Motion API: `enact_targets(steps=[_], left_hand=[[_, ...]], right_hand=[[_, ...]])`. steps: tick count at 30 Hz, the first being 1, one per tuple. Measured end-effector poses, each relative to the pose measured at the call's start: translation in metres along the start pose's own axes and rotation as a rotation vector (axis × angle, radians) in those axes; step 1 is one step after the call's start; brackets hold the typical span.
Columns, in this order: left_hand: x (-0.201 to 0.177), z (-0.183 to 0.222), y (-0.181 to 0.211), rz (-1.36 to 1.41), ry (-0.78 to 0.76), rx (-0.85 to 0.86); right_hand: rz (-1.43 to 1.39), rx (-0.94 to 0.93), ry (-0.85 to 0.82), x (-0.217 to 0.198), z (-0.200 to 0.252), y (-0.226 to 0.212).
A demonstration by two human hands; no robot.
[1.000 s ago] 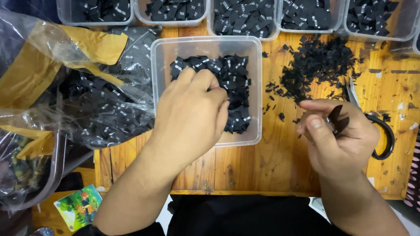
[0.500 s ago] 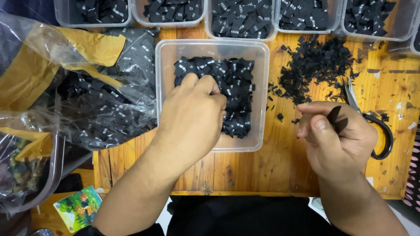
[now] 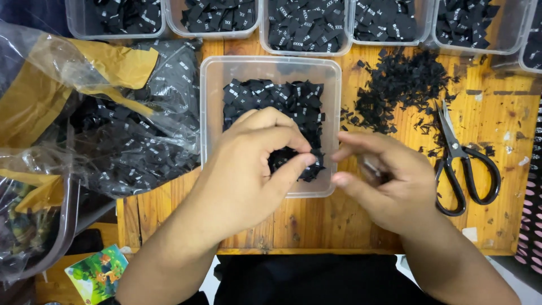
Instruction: Trimming excess threads from fabric labels using snips and sorting them into plastic containers.
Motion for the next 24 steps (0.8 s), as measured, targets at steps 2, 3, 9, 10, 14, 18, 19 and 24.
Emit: enact_targets(steps=[2, 3, 9, 10, 14, 18, 19, 24], left_hand=[[0.002, 0.0, 0.004, -0.004, 0.017, 0.011], [0.002, 0.0, 0.006, -0.01, 0.032, 0.024], [0.015, -0.001, 0.01, 0.041, 0.081, 0.117], [0.018, -0.001, 0.011, 0.042, 0.077, 0.12], [0.027, -0.001, 0.02, -0.004, 0.108, 0.231], [0.033, -0.002, 0.026, -0.073, 0.126, 0.316], [0.033, -0.003, 0.026, -0.072, 0.124, 0.316], [0.033, -0.005, 0.022, -0.022, 0.121, 0.25]], right_hand=[[0.035, 0.02, -0.034, 0.003, -0.007, -0.01], [0.069, 0.039, -0.066, 0.005, -0.011, -0.015], [0.06, 0.111, 0.02, 0.003, 0.0, 0.004], [0.062, 0.113, 0.024, 0.002, 0.0, 0.004], [-0.05, 0.171, 0.062, -0.003, -0.003, 0.002], [-0.074, 0.214, 0.065, -0.011, -0.007, 0.001], [-0.074, 0.215, 0.067, -0.012, -0.007, 0.002], [-0.068, 0.266, 0.064, -0.017, -0.007, 0.007]])
Point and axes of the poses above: each hand's wrist, its own z-axis away from the middle knuckle, its own x-axis out of the palm, y = z × x, the point moved 4 cm from there along -z, towards the middle knuckle, and after that the axes turned 1 degree about z, right-handed, at the moved point
